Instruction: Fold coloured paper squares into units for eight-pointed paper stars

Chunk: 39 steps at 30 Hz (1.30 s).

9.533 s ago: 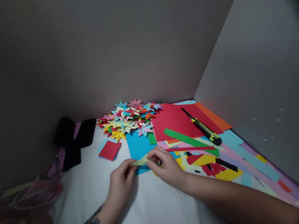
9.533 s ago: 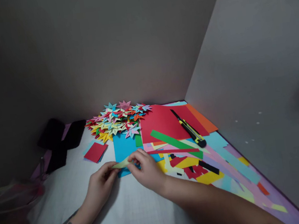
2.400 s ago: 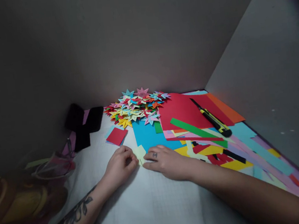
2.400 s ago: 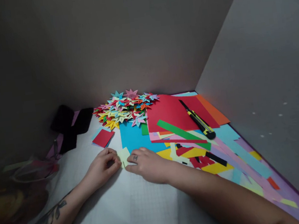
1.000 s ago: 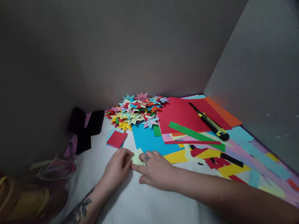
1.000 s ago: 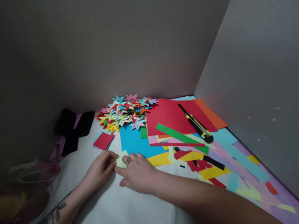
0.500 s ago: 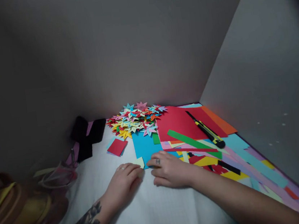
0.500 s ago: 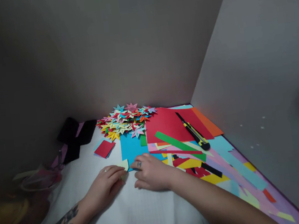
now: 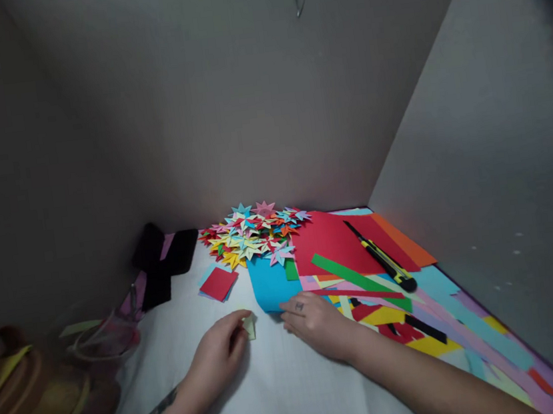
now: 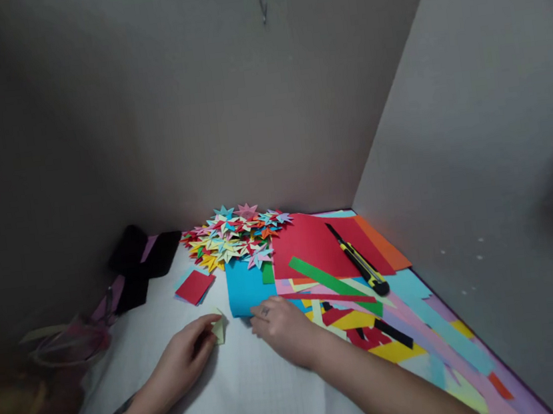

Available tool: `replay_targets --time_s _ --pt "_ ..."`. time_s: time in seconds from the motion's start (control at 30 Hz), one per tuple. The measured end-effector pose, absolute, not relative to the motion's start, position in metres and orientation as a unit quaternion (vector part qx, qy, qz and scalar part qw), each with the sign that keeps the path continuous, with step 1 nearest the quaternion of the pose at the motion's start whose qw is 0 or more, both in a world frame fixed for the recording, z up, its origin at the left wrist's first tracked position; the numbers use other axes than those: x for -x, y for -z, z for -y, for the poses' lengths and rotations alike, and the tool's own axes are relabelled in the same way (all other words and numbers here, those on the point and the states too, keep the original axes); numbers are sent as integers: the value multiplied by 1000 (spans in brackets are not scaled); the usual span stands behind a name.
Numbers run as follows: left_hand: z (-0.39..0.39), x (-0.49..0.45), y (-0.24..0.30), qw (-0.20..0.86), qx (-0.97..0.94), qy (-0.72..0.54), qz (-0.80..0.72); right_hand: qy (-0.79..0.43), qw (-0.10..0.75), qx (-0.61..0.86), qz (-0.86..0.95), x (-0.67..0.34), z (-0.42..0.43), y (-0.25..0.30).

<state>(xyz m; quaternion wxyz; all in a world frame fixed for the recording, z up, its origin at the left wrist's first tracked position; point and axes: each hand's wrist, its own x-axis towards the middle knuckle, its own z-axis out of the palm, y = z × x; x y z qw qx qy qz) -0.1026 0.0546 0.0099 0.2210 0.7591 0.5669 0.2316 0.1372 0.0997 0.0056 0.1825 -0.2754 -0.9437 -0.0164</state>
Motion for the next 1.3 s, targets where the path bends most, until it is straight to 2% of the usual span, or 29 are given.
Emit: replay_targets --time_s 0.23,0.37,0.5,0.7,0.9,1.17,1.3 --pt "-55 101 -7 204 -769 -233 -560 66 198 366 907 -136 -112 4" --pt "-55 101 -8 203 -777 -234 -548 114 80 350 926 -125 -115 -7" --pt "-54 101 -10 196 -780 -237 -546 82 -47 324 942 -118 -117 -20" --pt "-55 102 -9 188 -788 -238 -535 75 -94 354 928 -136 -120 -22" --pt "-55 100 -8 185 -791 -226 -538 94 -47 383 918 -167 -118 -22" --pt "-56 102 -4 184 -793 -233 -532 166 129 343 916 -190 -105 3" --pt "-56 101 -7 184 -793 -231 -532 126 232 346 900 -203 -102 -13"
